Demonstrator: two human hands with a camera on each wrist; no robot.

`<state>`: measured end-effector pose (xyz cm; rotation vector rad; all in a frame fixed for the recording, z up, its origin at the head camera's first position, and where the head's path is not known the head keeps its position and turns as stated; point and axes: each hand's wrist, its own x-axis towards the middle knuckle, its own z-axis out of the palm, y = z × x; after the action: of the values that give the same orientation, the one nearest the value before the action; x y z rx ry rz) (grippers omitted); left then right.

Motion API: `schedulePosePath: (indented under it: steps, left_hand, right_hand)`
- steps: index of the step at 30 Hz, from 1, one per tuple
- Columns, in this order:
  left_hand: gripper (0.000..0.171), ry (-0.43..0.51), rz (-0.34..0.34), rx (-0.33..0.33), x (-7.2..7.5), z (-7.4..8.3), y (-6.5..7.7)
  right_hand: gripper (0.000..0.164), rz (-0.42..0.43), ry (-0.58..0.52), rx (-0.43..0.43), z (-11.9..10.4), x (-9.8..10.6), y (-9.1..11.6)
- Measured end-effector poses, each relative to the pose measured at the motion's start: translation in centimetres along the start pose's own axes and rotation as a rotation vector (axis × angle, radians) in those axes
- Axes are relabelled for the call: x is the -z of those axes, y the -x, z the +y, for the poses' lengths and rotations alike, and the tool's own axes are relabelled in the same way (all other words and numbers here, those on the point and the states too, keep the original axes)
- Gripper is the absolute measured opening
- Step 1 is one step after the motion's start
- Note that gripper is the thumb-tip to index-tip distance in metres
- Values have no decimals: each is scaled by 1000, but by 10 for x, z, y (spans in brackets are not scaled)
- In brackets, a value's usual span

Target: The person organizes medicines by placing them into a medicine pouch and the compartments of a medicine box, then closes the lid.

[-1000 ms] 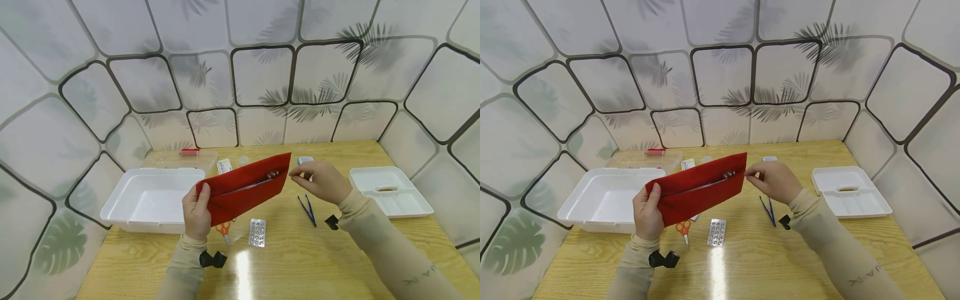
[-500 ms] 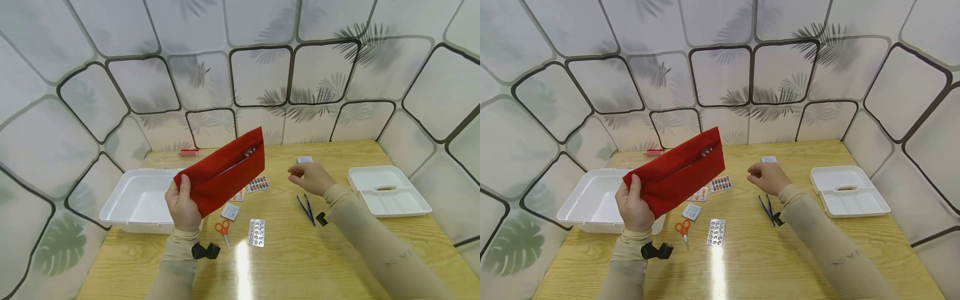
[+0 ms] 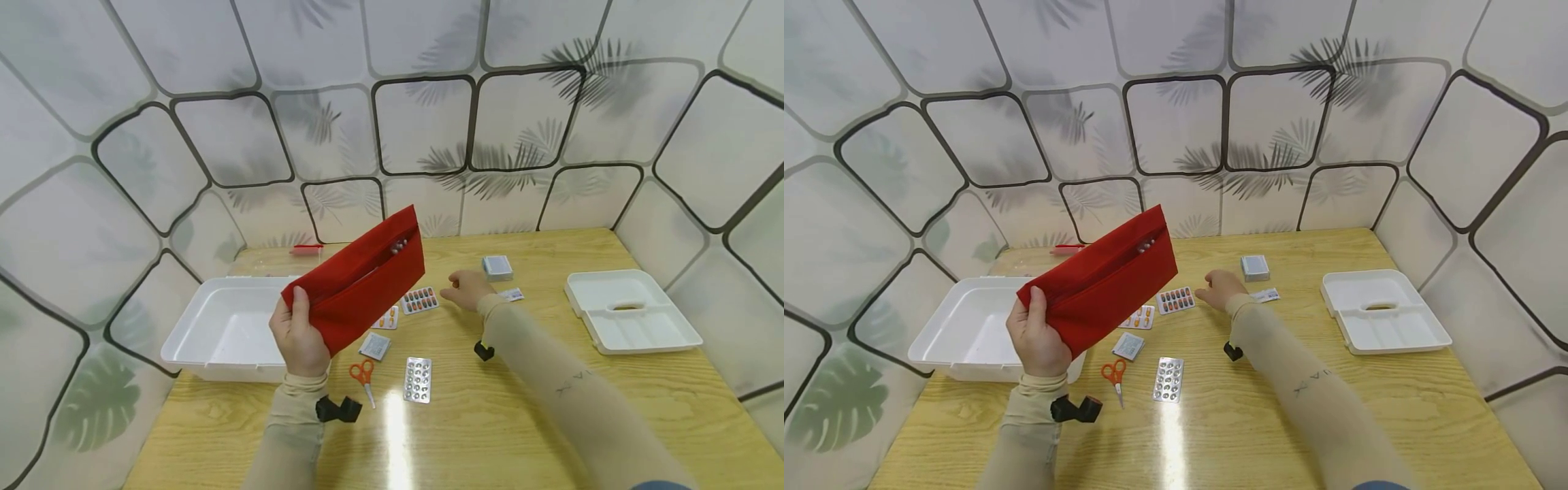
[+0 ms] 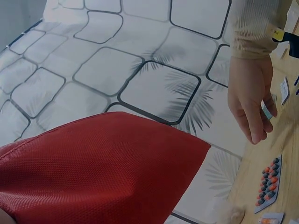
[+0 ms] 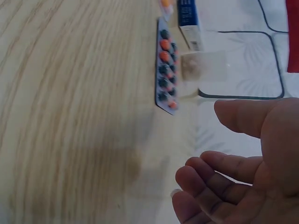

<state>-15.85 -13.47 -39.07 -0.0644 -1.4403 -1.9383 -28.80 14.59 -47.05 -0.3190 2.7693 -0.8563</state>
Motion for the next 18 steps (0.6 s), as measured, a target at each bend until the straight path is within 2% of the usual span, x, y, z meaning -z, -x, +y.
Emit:
schedulePosePath:
  steps: [8,18]
  left_hand:
    - [32,-9,-18,16,0,0,1]
    - [33,-10,-31,17,-1,-2,4]
  right_hand:
    - [57,-24,111,9,-10,-21,-21]
    - [67,-46,181,-112,-24,-33,-24]
